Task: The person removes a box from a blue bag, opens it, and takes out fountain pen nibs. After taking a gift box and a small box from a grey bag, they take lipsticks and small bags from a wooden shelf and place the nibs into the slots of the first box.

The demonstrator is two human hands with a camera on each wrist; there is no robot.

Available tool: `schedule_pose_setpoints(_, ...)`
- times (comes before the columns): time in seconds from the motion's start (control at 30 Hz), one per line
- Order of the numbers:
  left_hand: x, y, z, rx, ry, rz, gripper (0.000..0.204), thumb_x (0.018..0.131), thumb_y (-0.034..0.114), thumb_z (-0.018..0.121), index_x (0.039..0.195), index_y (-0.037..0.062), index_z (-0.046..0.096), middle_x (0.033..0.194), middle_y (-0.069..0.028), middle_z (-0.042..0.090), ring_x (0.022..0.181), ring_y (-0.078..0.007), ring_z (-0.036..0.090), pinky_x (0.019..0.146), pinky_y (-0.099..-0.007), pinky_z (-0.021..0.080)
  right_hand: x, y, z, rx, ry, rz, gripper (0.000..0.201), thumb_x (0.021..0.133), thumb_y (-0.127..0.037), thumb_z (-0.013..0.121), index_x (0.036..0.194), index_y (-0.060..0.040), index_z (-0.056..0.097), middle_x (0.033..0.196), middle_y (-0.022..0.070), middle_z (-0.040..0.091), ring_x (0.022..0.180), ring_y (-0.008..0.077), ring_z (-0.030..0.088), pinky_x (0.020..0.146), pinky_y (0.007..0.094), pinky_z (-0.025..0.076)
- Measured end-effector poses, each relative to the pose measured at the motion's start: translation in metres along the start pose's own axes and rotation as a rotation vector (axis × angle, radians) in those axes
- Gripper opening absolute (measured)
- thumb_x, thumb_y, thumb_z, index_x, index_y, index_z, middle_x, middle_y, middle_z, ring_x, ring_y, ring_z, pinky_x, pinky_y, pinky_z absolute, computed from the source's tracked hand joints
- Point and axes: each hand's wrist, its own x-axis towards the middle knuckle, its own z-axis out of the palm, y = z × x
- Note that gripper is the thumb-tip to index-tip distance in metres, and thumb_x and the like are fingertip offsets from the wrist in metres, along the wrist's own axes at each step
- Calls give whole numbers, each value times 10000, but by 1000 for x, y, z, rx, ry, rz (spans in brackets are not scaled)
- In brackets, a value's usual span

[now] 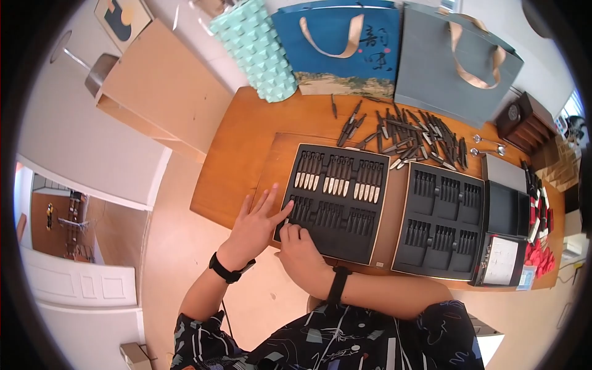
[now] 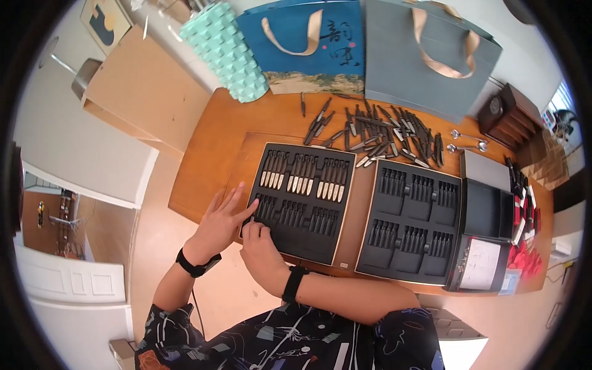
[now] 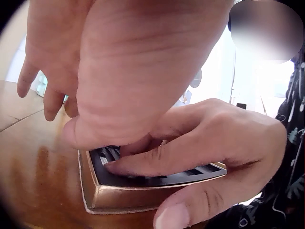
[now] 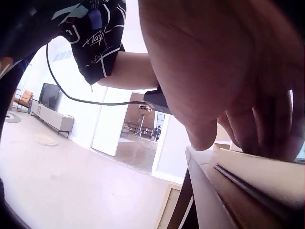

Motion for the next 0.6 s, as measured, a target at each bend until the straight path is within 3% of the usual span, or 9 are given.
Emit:
schedule_pose_setpoints(0.17, -1, 10, -9, -58, -119, -124, 659, 962, 68, 629, 1576, 288, 535, 1697, -323, 245, 1508, -408, 437, 1192, -669, 329, -1, 22, -4, 175, -27, -31, 270, 951, -220, 634, 1052, -40, 809, 1091, 159, 663, 1046, 286, 605, 844, 376, 469)
schedule_pose_setpoints(0.23, -3, 14, -8, -58, -141, -140, 638, 984, 81, 617, 1580, 290, 526, 1698, -310, 258, 1496, -404, 451, 1194, -663, 332, -6, 52, -17, 524, -2, 6, 239, 915, -185, 660, 1043, -38, 798, 1069, 147, 673, 1028, 273, 640, 818, 379, 485)
schedule_pose_setpoints(0.27, -2, 15, -8, -71, -168, -174, 617, 1006, 93, 605, 1584, 291, 518, 1699, -297, 271, 1484, -400, 466, 1195, -658, 335, -11, 69, -21, 417, 129, 45, 226, 889, -157, 671, 1031, -17, 779, 1074, 141, 683, 1002, 267, 662, 804, 381, 496)
schedule_pose_setpoints(0.3, -1, 10, -10, -68, -165, -167, 617, 1006, 93, 605, 1584, 291, 518, 1699, -297, 271, 1484, -400, 466, 1195, -658, 335, -17, 94, -32, 363, 220, 89, 228, 958, -292, 688, 932, -66, 709, 971, 106, 674, 955, 280, 673, 834, 413, 530)
schedule_pose_setpoints(0.33, 0, 3, -11, -219, -211, -171, 626, 1004, 90, 614, 1592, 275, 501, 1692, -300, 280, 1425, -425, 511, 1205, -657, 323, -17, 123, -38, 391, 190, 119, 127, 896, -190, 705, 884, -64, 698, 934, 119, 684, 940, 301, 690, 821, 433, 559)
schedule_pose_setpoints(0.37, 5, 1, -13, -368, -249, -175, 637, 1002, 87, 623, 1599, 259, 485, 1685, -302, 288, 1367, -450, 556, 1214, -655, 310, -27, 179, -50, 312, 296, 218, 58, 804, -85, 706, 850, -51, 696, 920, 129, 690, 937, 318, 704, 801, 435, 586)
schedule_pose_setpoints(0.4, 6, 0, -9, -389, -168, -181, 534, 1006, 170, 681, 1527, 241, 587, 1662, -249, 381, 1401, -375, 550, 1197, -596, 372, -28, 207, -53, 302, 129, 305, 100, 733, -22, 699, 831, -42, 697, 942, 136, 701, 949, 318, 708, 783, 423, 597)
schedule_pose_setpoints(0.53, 14, 1, -13, -479, -87, -178, 512, 930, 236, 780, 1431, 192, 682, 1602, -215, 488, 1383, -377, 566, 1184, -554, 404, -29, 279, -21, 17, 152, 279, 134, 748, 11, 716, 861, -51, 752, 898, 116, 718, 988, 303, 703, 833, 416, 596)
schedule_pose_setpoints(0.6, 16, 3, -14, -417, 8, -101, 559, 838, 254, 837, 1366, 113, 721, 1533, -213, 566, 1331, -443, 583, 1129, -511, 458, -28, 297, -10, 23, 142, 232, 129, 749, 8, 729, 863, -49, 754, 906, 115, 723, 995, 301, 702, 836, 421, 597)
